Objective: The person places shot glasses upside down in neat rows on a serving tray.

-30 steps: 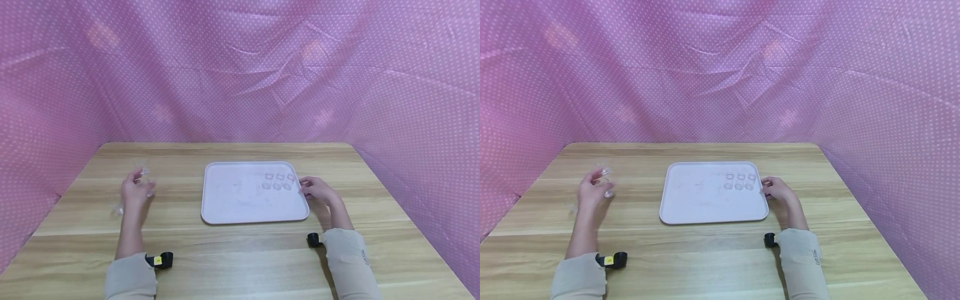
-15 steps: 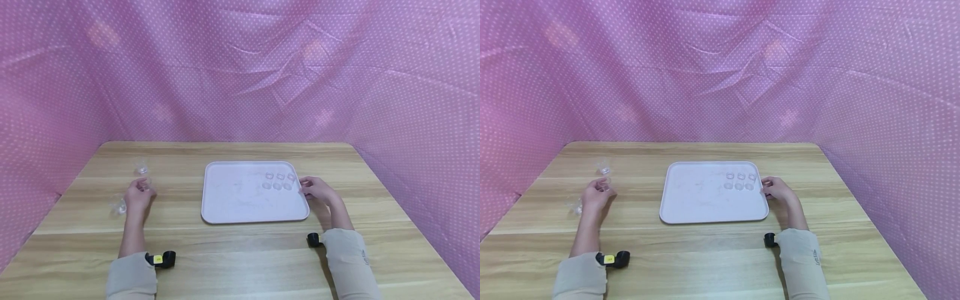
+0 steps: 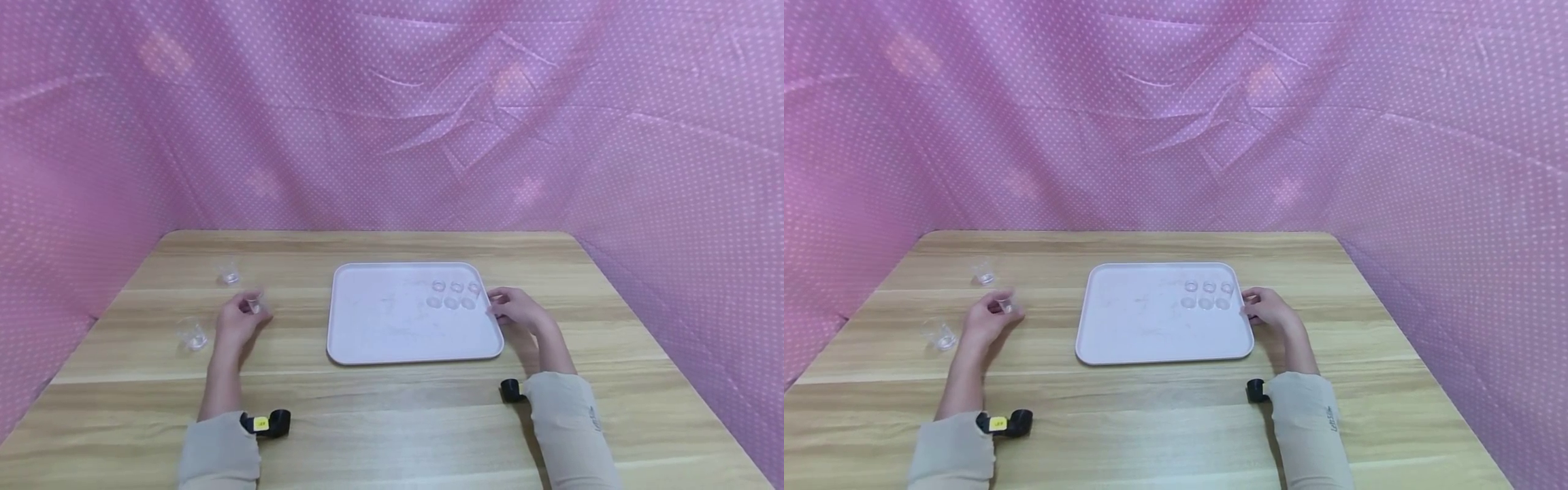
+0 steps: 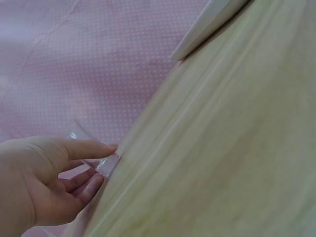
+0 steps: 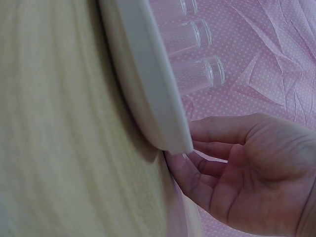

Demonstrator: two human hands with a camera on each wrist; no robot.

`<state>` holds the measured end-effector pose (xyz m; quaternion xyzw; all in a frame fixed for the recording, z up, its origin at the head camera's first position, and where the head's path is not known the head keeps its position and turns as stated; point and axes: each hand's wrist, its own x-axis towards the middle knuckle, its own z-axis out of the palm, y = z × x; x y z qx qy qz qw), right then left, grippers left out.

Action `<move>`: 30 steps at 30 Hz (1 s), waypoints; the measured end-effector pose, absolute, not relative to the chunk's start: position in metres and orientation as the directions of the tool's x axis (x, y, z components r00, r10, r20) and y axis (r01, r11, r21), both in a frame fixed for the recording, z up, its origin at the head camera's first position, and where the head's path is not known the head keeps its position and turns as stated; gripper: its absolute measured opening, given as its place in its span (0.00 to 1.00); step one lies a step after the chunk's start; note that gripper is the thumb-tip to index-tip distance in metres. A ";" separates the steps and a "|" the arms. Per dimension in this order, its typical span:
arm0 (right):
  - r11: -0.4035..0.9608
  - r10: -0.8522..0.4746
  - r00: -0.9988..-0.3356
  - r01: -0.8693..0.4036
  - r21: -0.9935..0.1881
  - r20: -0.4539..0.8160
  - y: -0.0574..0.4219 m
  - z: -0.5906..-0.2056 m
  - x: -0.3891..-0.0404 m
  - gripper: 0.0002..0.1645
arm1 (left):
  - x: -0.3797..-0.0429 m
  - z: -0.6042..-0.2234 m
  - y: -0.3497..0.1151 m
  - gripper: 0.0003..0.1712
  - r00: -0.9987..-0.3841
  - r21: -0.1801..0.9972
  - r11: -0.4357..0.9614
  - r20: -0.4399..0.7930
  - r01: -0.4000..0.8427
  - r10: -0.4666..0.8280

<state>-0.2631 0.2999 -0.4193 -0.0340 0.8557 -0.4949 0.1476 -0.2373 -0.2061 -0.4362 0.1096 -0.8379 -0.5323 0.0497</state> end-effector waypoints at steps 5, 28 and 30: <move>0.509 -0.203 -0.953 0.093 -0.856 -0.224 0.299 -0.419 -0.264 0.26 | -0.234 -0.441 -0.212 0.28 -0.977 0.845 0.529 0.040 -0.080 -0.211; 0.520 -0.207 -0.955 0.076 -0.851 -0.212 0.300 -0.419 -0.262 0.25 | -0.235 -0.442 -0.212 0.24 -0.981 0.790 0.611 0.083 -0.042 -0.175; 0.524 -0.205 -0.956 0.075 -0.848 -0.211 0.299 -0.419 -0.262 0.25 | -0.234 -0.438 -0.210 0.25 -0.984 0.792 0.609 0.074 -0.042 -0.164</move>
